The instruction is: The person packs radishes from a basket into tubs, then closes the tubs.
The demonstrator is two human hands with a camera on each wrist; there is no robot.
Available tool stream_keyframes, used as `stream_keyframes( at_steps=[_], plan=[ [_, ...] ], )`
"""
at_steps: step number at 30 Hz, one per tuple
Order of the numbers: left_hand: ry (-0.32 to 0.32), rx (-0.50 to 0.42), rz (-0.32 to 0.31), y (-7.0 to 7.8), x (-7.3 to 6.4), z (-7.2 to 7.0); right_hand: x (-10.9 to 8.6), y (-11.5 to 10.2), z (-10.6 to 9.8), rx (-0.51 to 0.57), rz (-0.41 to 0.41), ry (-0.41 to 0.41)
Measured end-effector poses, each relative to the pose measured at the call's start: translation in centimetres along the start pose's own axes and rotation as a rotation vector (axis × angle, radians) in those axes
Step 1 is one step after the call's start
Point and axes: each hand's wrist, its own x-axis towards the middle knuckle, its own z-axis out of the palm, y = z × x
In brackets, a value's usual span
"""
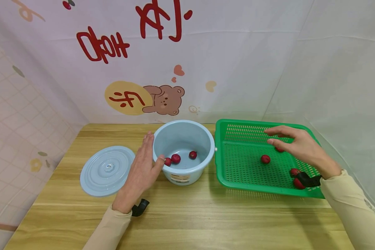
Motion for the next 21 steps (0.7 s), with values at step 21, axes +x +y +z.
stream_keyframes(
  at_steps=[21],
  plan=[
    [0.008,-0.001,0.015,0.0,0.0,0.0,1.5,5.0,0.5,0.089,0.063,-0.291]
  ],
)
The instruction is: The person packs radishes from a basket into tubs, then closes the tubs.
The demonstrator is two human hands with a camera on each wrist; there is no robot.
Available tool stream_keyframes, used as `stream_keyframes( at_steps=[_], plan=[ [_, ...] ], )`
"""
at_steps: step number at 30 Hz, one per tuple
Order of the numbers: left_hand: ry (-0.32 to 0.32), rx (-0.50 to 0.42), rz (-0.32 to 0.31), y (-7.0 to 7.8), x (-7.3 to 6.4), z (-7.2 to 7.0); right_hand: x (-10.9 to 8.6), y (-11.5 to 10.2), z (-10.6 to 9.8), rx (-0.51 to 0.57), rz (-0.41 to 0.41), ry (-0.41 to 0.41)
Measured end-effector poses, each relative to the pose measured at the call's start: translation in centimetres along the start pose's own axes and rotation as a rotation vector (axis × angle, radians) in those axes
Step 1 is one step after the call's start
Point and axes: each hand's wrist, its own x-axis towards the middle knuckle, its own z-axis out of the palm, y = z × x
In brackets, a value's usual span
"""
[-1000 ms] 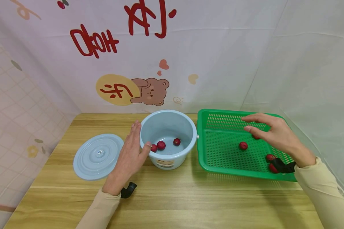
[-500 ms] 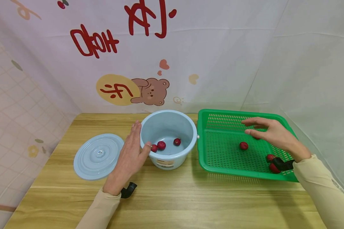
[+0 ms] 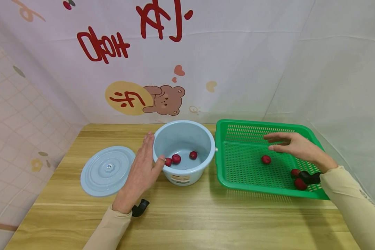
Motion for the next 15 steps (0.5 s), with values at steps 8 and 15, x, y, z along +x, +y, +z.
stream_keyframes(
  at_steps=[8,15],
  plan=[
    [-0.002,0.003,-0.002,0.0,0.0,0.0,0.4,1.5,0.1,-0.007,0.003,-0.051],
    [0.0,0.002,-0.001,0.0,0.0,0.0,0.8,2.8,0.4,0.041,0.044,-0.127]
  ],
)
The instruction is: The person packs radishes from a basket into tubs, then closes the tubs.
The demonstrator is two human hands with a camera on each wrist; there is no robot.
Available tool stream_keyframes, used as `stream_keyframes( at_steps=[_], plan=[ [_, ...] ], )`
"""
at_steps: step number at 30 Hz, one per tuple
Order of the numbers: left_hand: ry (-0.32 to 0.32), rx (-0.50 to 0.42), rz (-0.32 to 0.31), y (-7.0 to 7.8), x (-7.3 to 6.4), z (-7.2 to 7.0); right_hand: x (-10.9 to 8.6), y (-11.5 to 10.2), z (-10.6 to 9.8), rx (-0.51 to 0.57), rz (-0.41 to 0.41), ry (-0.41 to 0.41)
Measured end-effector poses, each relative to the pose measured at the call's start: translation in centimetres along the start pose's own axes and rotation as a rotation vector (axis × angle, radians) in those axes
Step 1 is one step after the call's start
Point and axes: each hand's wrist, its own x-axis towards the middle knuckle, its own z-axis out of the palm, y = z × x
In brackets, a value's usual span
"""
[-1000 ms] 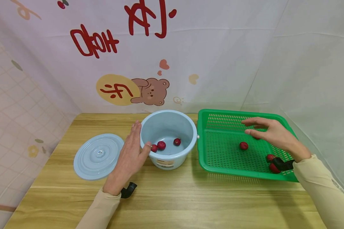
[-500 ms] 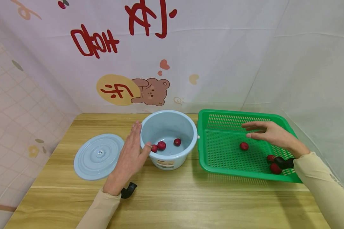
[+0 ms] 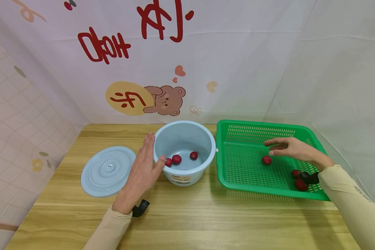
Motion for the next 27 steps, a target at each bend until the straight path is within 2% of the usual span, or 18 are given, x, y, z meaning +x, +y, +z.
stream_keyframes(
  at_steps=[19,27],
  plan=[
    [0.0,0.005,0.002,-0.1,0.0,0.1,1.4,1.4,1.0,0.017,-0.026,-0.168],
    [0.0,0.003,0.007,0.0,0.0,0.0,1.7,1.3,1.2,0.046,-0.008,-0.204]
  ],
)
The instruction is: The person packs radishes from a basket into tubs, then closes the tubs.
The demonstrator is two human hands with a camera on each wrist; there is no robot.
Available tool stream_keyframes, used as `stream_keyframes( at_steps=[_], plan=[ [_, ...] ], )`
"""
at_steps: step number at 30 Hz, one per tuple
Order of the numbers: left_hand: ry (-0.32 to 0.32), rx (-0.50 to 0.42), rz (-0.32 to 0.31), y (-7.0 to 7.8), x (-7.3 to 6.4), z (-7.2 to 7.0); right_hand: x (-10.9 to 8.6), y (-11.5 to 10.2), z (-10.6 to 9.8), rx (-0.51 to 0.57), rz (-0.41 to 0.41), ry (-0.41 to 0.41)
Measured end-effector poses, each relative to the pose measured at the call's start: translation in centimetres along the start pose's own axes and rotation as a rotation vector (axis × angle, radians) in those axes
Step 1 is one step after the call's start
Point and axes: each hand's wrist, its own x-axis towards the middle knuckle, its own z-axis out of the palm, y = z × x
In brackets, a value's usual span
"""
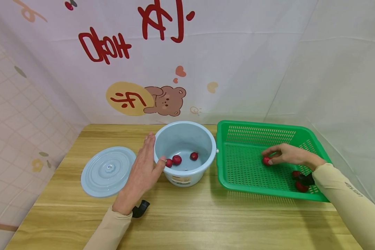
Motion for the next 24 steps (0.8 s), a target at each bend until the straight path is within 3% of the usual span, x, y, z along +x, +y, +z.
stream_keyframes(
  at_steps=[16,24],
  plan=[
    [0.002,-0.003,-0.001,-0.03,-0.01,0.0,0.58,0.41,0.19,-0.066,0.016,0.007],
    [0.002,-0.002,-0.004,-0.02,0.04,0.04,-0.02,-0.53,-0.05,-0.11,0.024,0.063]
  ],
)
